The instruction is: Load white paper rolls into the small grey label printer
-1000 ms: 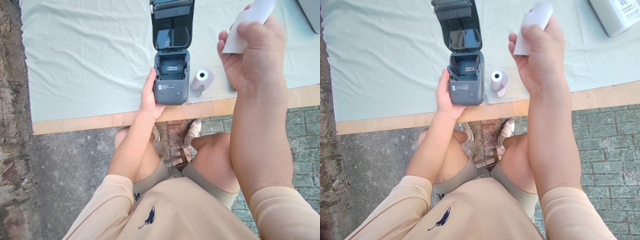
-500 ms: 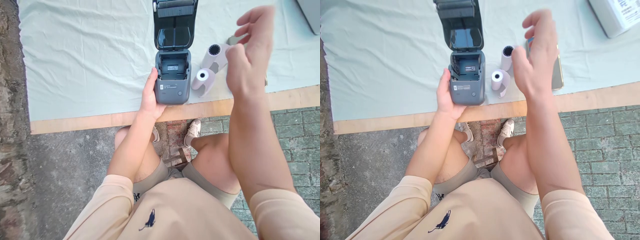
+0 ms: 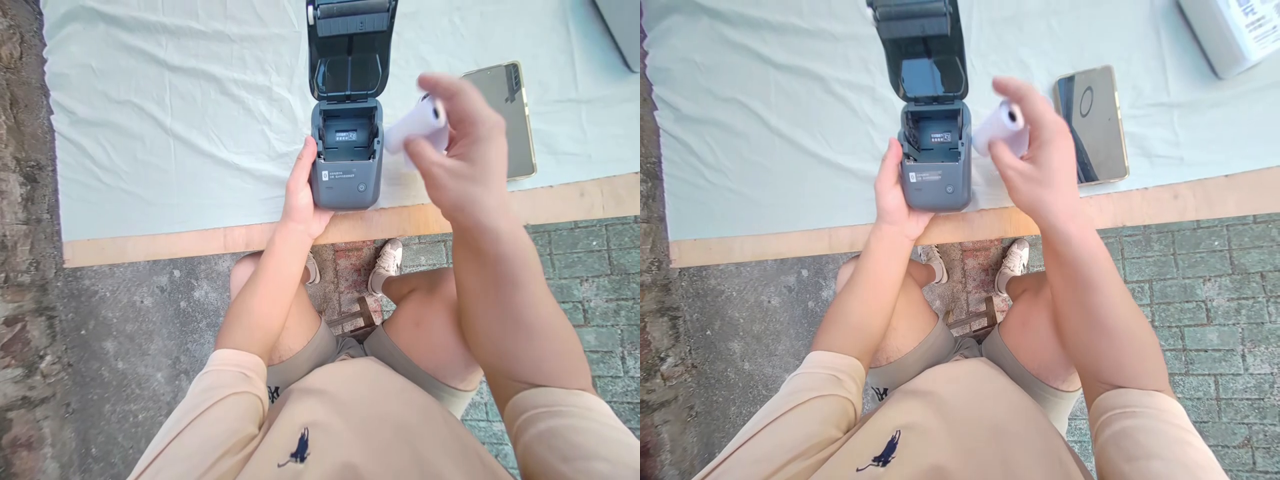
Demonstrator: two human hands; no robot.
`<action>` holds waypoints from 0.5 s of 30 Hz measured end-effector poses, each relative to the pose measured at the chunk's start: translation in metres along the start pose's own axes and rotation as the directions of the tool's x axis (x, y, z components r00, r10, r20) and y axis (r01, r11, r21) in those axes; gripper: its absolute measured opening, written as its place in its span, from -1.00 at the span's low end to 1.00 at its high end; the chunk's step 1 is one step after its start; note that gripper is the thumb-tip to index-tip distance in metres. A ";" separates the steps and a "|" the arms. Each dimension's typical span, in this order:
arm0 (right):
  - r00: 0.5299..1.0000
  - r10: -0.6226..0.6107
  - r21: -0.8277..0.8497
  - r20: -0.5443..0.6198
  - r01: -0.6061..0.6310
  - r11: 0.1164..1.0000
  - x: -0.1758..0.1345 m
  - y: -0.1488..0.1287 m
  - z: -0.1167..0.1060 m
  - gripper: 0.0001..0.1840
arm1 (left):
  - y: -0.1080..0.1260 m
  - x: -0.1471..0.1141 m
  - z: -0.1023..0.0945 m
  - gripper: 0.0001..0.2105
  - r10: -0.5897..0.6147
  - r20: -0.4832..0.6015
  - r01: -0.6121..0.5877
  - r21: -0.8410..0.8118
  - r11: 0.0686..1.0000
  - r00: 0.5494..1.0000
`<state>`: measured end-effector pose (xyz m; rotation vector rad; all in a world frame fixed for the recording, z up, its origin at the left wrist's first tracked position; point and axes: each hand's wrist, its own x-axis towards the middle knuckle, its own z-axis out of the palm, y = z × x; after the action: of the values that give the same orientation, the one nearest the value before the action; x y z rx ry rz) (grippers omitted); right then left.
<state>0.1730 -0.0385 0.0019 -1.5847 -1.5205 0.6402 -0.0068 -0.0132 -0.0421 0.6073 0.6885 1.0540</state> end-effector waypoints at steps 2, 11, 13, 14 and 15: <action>0.991 0.134 0.348 0.025 -0.134 0.928 0.003 -0.003 -0.004 -0.32 | 0.000 0.000 -0.001 -0.59 0.019 0.017 -0.019 -0.021 1.000 1.000; 0.964 0.261 0.730 0.042 -0.208 0.651 0.006 -0.008 0.007 -0.69 | 0.000 -0.002 -0.002 -0.59 -0.017 0.041 0.020 -0.081 0.996 0.999; 0.982 0.185 0.714 0.023 -0.146 0.685 0.006 -0.009 0.006 -0.58 | -0.001 -0.001 -0.002 -0.59 -0.016 0.057 0.021 -0.091 0.996 0.998; 0.986 0.164 0.702 0.024 -0.133 0.700 0.006 -0.009 0.005 -0.49 | -0.001 -0.001 -0.003 -0.59 -0.015 0.060 0.020 -0.097 0.995 0.998; 0.986 0.162 0.689 0.036 -0.142 0.711 0.007 -0.010 0.003 -0.40 | -0.001 -0.001 -0.003 -0.60 -0.012 0.059 0.018 -0.102 0.995 0.998</action>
<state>0.1658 -0.0317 0.0094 -1.1164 -0.9429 1.1241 -0.0092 -0.0143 -0.0446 0.5408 0.5837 1.0469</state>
